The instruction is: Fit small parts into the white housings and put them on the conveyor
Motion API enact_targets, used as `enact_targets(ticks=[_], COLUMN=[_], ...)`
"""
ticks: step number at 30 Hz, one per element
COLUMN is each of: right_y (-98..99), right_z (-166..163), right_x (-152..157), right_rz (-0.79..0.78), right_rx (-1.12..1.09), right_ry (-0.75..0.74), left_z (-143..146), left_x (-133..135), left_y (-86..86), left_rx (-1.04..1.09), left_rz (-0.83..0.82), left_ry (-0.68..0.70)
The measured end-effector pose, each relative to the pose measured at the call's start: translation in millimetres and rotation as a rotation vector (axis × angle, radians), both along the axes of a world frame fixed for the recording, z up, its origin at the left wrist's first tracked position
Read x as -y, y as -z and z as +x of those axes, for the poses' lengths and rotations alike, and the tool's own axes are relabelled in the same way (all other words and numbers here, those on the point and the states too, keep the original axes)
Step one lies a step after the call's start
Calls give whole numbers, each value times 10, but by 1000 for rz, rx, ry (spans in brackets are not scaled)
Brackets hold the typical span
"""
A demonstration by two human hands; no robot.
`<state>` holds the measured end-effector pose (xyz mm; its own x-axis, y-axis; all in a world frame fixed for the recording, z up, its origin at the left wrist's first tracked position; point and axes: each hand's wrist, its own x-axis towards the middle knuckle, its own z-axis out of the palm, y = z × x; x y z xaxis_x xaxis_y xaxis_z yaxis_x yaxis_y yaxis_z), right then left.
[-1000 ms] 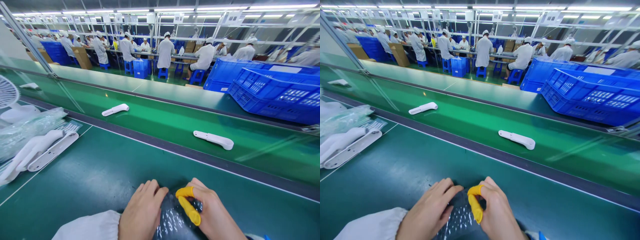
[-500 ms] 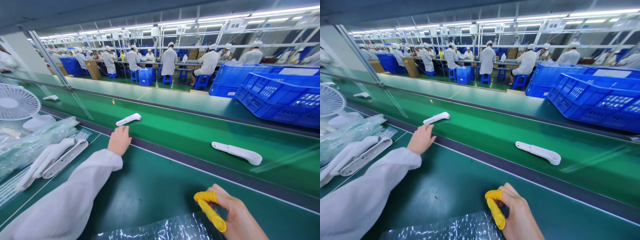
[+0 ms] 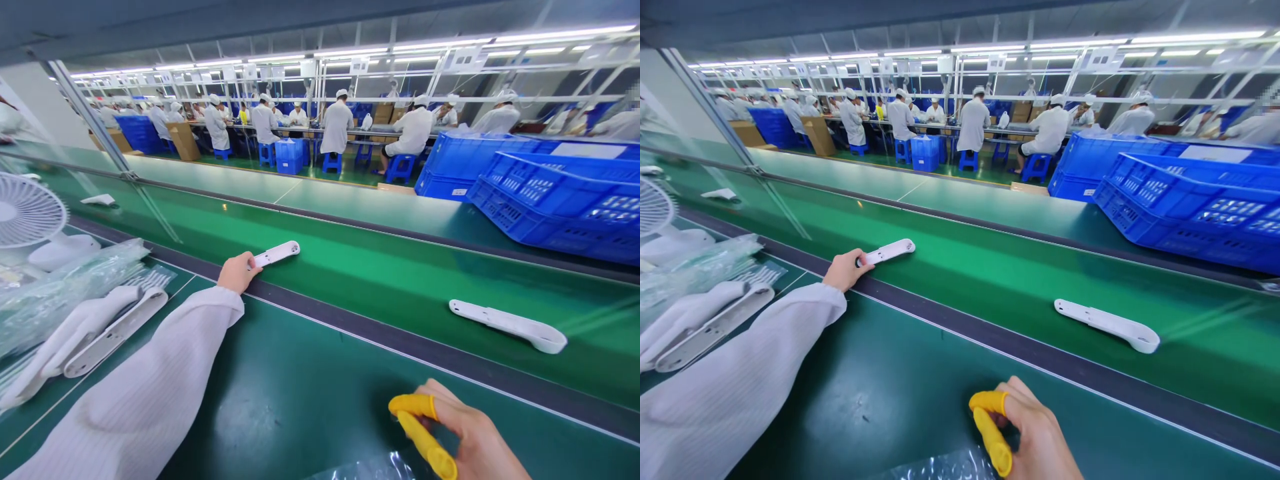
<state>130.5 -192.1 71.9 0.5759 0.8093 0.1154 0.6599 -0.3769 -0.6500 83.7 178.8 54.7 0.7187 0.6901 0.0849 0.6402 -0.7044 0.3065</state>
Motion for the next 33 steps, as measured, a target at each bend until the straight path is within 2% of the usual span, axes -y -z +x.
enact_targets(ticks=[3, 8, 11, 13, 19, 26, 33], right_y=[-52, -139, -157, -143, 19, 84, -54], right_z=[37, 124, 112, 69, -60, -68, 7], right_x=[-7, 2, -8, -30, -114, -164, -92], right_rz=[41, 117, 114, 80, -170, -451, -474], right_rx=[19, 97, 118, 120, 90, 109, 53], right_ry=[2, -2, -7, -24, -62, -26, -263], left_z=[-89, -519, -764, -853, -892, -948, -966], left_x=[279, 995, 1348, 1490, 1628, 1713, 1766], left_y=[-145, -390, -412, -388, -375, -423, -473], left_rx=[87, 148, 97, 46, -72, -45, -74], left_rz=[-55, -200, -339, -426, -472, -353, -309], left_ry=[111, 454, 595, 631, 613, 664, 623])
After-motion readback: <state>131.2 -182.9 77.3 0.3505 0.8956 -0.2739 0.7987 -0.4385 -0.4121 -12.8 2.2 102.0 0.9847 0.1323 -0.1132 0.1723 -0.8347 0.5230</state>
